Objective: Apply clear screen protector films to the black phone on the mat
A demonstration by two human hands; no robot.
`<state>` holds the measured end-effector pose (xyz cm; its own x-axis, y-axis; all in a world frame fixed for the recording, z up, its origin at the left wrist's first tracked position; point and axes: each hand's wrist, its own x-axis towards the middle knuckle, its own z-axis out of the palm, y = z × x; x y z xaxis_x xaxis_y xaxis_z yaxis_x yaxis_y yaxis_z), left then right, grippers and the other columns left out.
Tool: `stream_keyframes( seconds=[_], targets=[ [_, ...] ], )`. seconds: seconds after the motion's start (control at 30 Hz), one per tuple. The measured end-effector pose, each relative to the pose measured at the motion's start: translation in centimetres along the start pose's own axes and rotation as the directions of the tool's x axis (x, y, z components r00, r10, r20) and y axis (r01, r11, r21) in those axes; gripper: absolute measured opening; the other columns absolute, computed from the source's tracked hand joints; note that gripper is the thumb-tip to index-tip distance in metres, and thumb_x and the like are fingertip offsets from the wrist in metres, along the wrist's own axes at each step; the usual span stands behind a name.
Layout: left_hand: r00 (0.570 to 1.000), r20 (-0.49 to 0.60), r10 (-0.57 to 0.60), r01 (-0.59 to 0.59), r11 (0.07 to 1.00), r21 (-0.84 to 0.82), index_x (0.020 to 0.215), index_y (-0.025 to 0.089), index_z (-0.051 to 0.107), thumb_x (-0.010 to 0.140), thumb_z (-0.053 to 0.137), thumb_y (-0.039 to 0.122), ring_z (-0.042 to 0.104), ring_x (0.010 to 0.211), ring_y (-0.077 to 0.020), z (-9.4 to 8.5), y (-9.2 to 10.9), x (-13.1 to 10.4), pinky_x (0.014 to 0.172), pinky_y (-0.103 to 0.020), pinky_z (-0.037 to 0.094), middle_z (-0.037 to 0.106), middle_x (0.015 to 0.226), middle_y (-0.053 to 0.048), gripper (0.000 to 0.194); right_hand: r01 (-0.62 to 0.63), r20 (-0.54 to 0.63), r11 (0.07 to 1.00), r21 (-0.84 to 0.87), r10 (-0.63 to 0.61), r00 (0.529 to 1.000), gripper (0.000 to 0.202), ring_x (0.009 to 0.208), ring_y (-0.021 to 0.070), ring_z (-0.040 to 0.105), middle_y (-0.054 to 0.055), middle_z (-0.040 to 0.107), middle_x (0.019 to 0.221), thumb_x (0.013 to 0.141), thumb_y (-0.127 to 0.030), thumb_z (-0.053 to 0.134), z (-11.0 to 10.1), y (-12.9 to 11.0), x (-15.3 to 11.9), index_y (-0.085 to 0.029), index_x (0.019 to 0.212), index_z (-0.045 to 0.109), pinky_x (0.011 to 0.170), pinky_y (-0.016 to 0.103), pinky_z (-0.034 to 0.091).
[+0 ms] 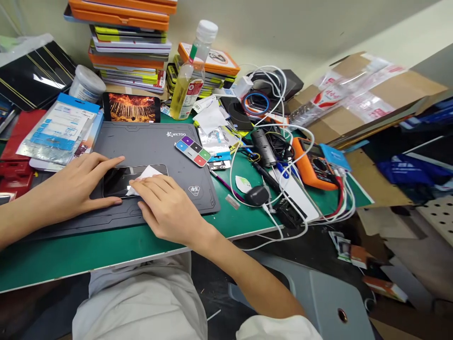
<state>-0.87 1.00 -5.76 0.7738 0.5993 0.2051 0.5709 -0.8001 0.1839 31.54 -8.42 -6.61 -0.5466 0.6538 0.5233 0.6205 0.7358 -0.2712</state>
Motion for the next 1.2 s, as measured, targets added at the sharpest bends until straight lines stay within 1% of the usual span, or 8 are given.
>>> stream_keyframes(
  seconds=[0.13,0.23,0.47,0.6,0.77,1.0,1.1,1.2],
  targets=[
    [1.0,-0.016,0.011,-0.011,1.0,-0.003,0.197,0.019,0.052,0.127,0.065,0.08,0.075,0.141,-0.048,0.1,0.2,-0.1,0.128,-0.064,0.064,0.075,0.155,-0.024,0.094,-0.009,-0.065,0.999,-0.046,0.006,0.998,0.044,0.134,0.0325,0.095,0.017,0.098,0.146,0.125,-0.007,0.062,-1.2,0.6,-1.4,-0.017,0.166,0.075,0.123,0.058,0.077],
    [1.0,-0.015,0.017,-0.017,1.0,0.008,0.198,0.018,0.051,0.128,0.065,0.078,0.076,0.14,-0.0481,0.2,0.6,-0.1,0.128,-0.064,0.064,0.075,0.155,-0.025,0.094,-0.034,-0.074,0.995,-0.09,0.027,0.997,0.045,0.134,0.0336,0.095,0.016,0.098,0.142,0.123,-0.006,0.064,-1.7,1.0,-1.9,-0.019,0.164,0.075,0.122,0.058,0.078],
    [0.999,-0.038,0.036,-0.036,0.999,0.021,0.198,0.017,0.051,0.129,0.062,0.077,0.076,0.14,-0.0486,0.0,0.2,-0.3,0.126,-0.065,0.065,0.075,0.154,-0.025,0.092,0.067,-0.064,0.997,-0.035,-0.069,0.996,0.035,0.137,0.0316,0.094,0.022,0.097,0.146,0.125,-0.01,0.06,0.1,-0.6,0.7,-0.007,0.154,0.08,0.13,0.052,0.074],
    [0.999,-0.028,0.037,-0.037,0.999,0.024,0.197,0.017,0.052,0.13,0.06,0.079,0.076,0.14,-0.0472,0.0,0.3,-0.2,0.126,-0.063,0.065,0.075,0.153,-0.024,0.092,0.025,-0.045,0.997,-0.069,-0.028,0.999,0.041,0.136,0.0299,0.095,0.017,0.098,0.149,0.125,-0.006,0.062,-0.9,-0.6,-0.6,-0.014,0.161,0.08,0.129,0.054,0.074],
    [0.999,-0.011,0.035,-0.035,0.999,0.039,0.197,0.013,0.051,0.131,0.055,0.08,0.075,0.141,-0.0482,0.0,0.9,0.0,0.127,-0.065,0.065,0.075,0.154,-0.026,0.094,-0.024,-0.041,0.998,-0.052,0.022,0.999,0.052,0.134,0.0318,0.097,0.012,0.099,0.149,0.122,-0.003,0.065,-2.0,0.1,-2.1,-0.023,0.168,0.077,0.125,0.059,0.076],
    [1.0,-0.007,0.022,-0.022,0.999,0.024,0.2,0.018,0.048,0.128,0.062,0.079,0.074,0.142,-0.0483,-0.1,0.3,0.1,0.129,-0.065,0.062,0.073,0.157,-0.025,0.095,0.037,-0.052,0.998,-0.05,-0.04,0.998,0.033,0.137,0.029,0.095,0.015,0.099,0.146,0.127,-0.012,0.063,-0.4,-1.3,-0.2,-0.016,0.152,0.085,0.13,0.052,0.074],
    [0.999,-0.011,0.035,-0.034,0.999,0.035,0.199,0.017,0.048,0.129,0.06,0.078,0.074,0.142,-0.0483,-0.1,0.3,0.1,0.128,-0.064,0.062,0.074,0.157,-0.025,0.094,0.012,-0.059,0.997,-0.079,-0.017,0.998,0.032,0.134,0.0279,0.096,0.015,0.1,0.144,0.127,-0.008,0.064,-1.1,-1.0,-1.2,-0.016,0.151,0.083,0.129,0.051,0.073],
    [0.999,-0.008,0.032,-0.032,0.999,0.03,0.198,0.016,0.05,0.129,0.062,0.077,0.073,0.145,-0.0482,-0.2,0.8,0.1,0.131,-0.063,0.06,0.073,0.158,-0.026,0.093,-0.042,-0.063,0.995,-0.087,0.036,0.997,0.037,0.13,0.0281,0.097,0.012,0.1,0.143,0.125,-0.005,0.067,-2.2,-0.3,-2.9,-0.021,0.155,0.081,0.128,0.054,0.074]
  ],
)
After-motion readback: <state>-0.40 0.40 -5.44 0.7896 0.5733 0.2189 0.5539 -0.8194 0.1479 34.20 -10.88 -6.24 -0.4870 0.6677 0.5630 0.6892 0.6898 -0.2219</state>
